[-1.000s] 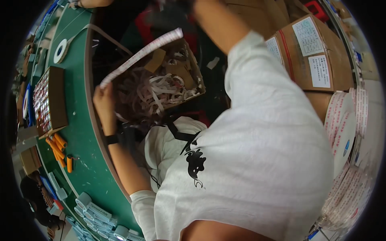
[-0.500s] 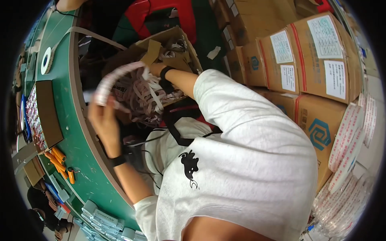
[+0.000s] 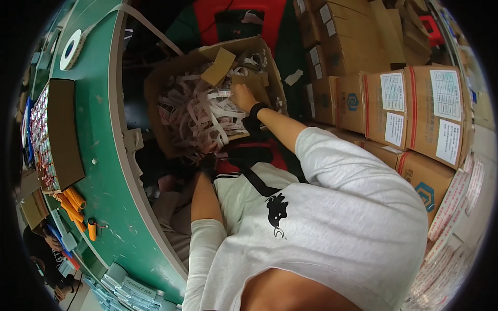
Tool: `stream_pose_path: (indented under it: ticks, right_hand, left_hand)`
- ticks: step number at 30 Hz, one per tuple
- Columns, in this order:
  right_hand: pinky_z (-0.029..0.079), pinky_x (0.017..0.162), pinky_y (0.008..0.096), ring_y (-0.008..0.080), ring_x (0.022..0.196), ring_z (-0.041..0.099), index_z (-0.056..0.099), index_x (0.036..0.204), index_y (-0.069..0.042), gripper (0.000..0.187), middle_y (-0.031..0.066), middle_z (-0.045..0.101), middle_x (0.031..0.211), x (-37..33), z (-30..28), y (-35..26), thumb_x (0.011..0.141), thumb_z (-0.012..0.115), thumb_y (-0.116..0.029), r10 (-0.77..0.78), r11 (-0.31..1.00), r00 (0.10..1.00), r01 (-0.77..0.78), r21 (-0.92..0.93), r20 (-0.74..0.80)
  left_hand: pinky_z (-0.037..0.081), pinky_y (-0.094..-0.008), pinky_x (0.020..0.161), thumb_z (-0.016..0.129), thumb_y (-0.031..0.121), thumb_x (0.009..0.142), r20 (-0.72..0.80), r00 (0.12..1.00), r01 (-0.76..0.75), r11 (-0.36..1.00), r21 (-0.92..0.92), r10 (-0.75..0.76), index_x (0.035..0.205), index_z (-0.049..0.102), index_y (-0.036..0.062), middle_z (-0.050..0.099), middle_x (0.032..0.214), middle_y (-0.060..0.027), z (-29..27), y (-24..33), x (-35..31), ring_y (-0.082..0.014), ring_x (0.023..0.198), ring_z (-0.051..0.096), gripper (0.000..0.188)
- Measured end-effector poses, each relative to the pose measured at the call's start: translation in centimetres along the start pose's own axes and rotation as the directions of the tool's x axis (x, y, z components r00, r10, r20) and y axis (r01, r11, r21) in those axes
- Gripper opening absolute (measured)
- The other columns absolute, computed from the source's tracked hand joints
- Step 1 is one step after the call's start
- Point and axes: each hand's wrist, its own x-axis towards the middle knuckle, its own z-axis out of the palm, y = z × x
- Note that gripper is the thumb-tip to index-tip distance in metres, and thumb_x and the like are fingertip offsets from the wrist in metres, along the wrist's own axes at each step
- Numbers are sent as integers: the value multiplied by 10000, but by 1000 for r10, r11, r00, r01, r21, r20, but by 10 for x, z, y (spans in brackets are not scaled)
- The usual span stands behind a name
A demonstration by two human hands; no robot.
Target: The person picks up a battery, wraps it with tape, and places it into a fan housing. After repeating this, they discard the tape backing into a box, retrieve a new roll of tape, and continue wrapping and inserting batteries into the fan housings.
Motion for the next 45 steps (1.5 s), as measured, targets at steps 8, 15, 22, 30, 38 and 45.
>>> stream_pose_path:
  ticks: [8, 15, 22, 30, 38, 45]
  right_hand:
    - [469, 585, 439, 406, 626, 573, 580, 643, 63, 184, 241, 577, 626, 6, 7, -16, 652, 688, -87, 126, 959, 992, -116, -260, 21]
    - [472, 689, 423, 372, 673, 604, 623, 760, 51, 107, 209, 604, 659, -3, -55, -22, 672, 615, -8, -17, 997, 994, 24, -68, 104]
    - [422, 834, 369, 318, 937, 544, 643, 902, -13, 191, 146, 595, 895, -26, -60, -69, 714, 614, -15, -298, 948, 951, 305, -93, 79]
    - [425, 848, 363, 333, 985, 516, 634, 954, -49, 209, 148, 565, 960, -74, -40, -122, 748, 606, -67, -631, 774, 773, 633, -8, 61]
    - [458, 798, 377, 310, 919, 562, 623, 915, -41, 198, 165, 593, 931, -92, -59, -122, 748, 634, -146, 138, 974, 851, -23, -226, 507]
    - [475, 721, 405, 339, 866, 585, 609, 897, -19, 198, 184, 612, 917, -91, 21, -127, 777, 612, -176, -257, 923, 641, 385, -13, 723]
  left_hand:
    - [453, -307, 692, 637, 255, 790, -63, 989, 21, 295, 955, 134, 962, 592, 11, 595, 875, -55, 99, 86, -45, -187, 743, 563, 302]
    - [411, -274, 840, 593, 203, 819, -80, 826, -411, 692, 593, 559, 1038, 567, -1, 584, 1000, -67, 228, 242, -128, -162, 913, 548, 300]
    - [428, -281, 818, 601, 201, 826, -65, 761, -445, 593, 671, 645, 1063, 568, 30, 584, 996, -69, 217, 228, -109, -162, 904, 549, 294]
    - [466, -306, 737, 616, 286, 842, -35, 996, 69, 937, -343, -86, 1137, 546, 46, 597, 958, -38, 249, 156, -63, -149, 845, 573, 386]
    - [472, -280, 684, 617, 258, 840, -203, 970, 231, 775, 589, -134, 1041, 573, 18, 628, 984, -84, 256, 192, -63, -157, 787, 595, 317]
    - [410, -297, 861, 692, 310, 771, -26, 972, -80, 432, 898, 234, 1277, 371, -52, 538, 1158, -166, 277, 214, -56, -238, 1046, 514, 700]
